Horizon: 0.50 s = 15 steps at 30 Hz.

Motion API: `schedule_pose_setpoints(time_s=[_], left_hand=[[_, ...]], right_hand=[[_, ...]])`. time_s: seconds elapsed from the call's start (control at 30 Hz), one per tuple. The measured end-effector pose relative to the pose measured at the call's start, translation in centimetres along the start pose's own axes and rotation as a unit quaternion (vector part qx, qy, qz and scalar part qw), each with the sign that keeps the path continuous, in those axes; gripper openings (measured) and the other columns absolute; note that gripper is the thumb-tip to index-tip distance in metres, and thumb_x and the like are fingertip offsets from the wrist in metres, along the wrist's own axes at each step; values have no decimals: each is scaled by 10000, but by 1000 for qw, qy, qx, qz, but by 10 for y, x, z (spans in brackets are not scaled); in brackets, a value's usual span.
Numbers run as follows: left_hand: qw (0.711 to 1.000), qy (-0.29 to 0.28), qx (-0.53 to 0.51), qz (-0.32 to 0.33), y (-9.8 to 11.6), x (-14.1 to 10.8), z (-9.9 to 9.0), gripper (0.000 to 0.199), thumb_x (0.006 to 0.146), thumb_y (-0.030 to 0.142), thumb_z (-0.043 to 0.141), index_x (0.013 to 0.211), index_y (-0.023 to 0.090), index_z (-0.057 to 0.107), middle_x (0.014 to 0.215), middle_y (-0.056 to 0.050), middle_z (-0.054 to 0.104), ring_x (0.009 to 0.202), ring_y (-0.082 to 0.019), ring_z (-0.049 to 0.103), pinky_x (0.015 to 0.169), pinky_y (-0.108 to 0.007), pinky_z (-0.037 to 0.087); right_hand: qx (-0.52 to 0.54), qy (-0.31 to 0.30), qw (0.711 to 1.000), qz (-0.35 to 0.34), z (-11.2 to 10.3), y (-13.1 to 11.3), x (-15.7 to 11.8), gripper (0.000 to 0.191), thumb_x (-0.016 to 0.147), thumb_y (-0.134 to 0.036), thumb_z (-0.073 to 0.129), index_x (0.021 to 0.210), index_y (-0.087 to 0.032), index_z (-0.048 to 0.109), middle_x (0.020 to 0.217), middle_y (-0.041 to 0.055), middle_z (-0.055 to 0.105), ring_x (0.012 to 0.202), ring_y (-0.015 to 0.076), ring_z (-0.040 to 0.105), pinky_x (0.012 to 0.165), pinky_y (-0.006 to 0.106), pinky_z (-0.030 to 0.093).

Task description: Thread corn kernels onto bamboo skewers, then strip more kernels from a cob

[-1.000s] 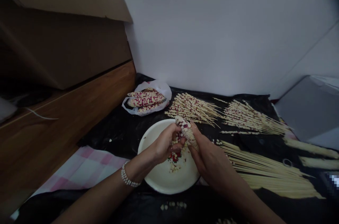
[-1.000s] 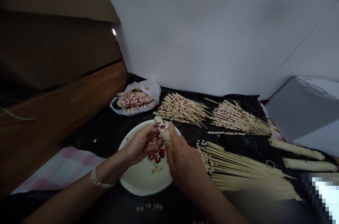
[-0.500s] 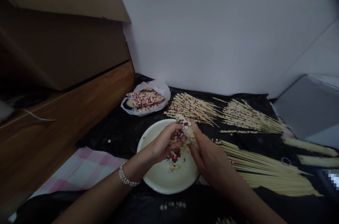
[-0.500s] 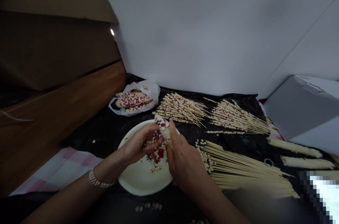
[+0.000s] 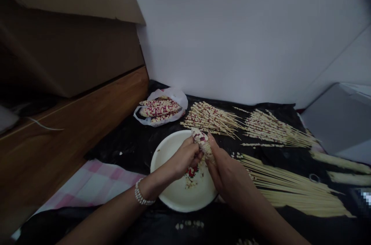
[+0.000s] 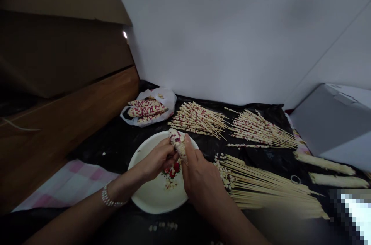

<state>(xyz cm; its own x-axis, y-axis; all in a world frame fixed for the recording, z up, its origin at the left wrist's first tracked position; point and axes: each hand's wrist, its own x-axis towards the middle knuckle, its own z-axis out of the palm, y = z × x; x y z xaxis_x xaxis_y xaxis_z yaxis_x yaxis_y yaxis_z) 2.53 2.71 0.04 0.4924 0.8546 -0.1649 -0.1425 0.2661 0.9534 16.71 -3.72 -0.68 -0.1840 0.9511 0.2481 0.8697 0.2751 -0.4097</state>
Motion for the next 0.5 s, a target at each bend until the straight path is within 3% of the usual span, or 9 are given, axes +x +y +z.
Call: schedule_pose_setpoints(time_s=[0.1,0.23,0.5], left_hand=[[998,-40,-29,-24,7,-2,-1,139,613,103,461,715,190,424,536,76,399,391,-36,218,386,-198,124],[997,-51,-37,-37,14,-3,-2,78,765,253,492,769,181,462,639,38,489,407,-33,248,390,-201,122],[999,-25,4,-21,-1,0,-5,113,772,223,458,681,192,398,566,64,352,450,-55,227,425,-210,140]], right_hand=[[-15,7,1000,6,-1,1,1,580,937,-250,332,1478,-140,153,1110,152,607,903,230,631,755,347,490],[-70,10,997,17,-2,-1,0,594,930,-226,342,1481,-143,137,1058,136,608,814,215,638,632,303,480],[-170,-10,985,23,1,-6,-1,630,908,-170,367,1483,-162,111,925,63,602,625,165,606,473,267,384]])
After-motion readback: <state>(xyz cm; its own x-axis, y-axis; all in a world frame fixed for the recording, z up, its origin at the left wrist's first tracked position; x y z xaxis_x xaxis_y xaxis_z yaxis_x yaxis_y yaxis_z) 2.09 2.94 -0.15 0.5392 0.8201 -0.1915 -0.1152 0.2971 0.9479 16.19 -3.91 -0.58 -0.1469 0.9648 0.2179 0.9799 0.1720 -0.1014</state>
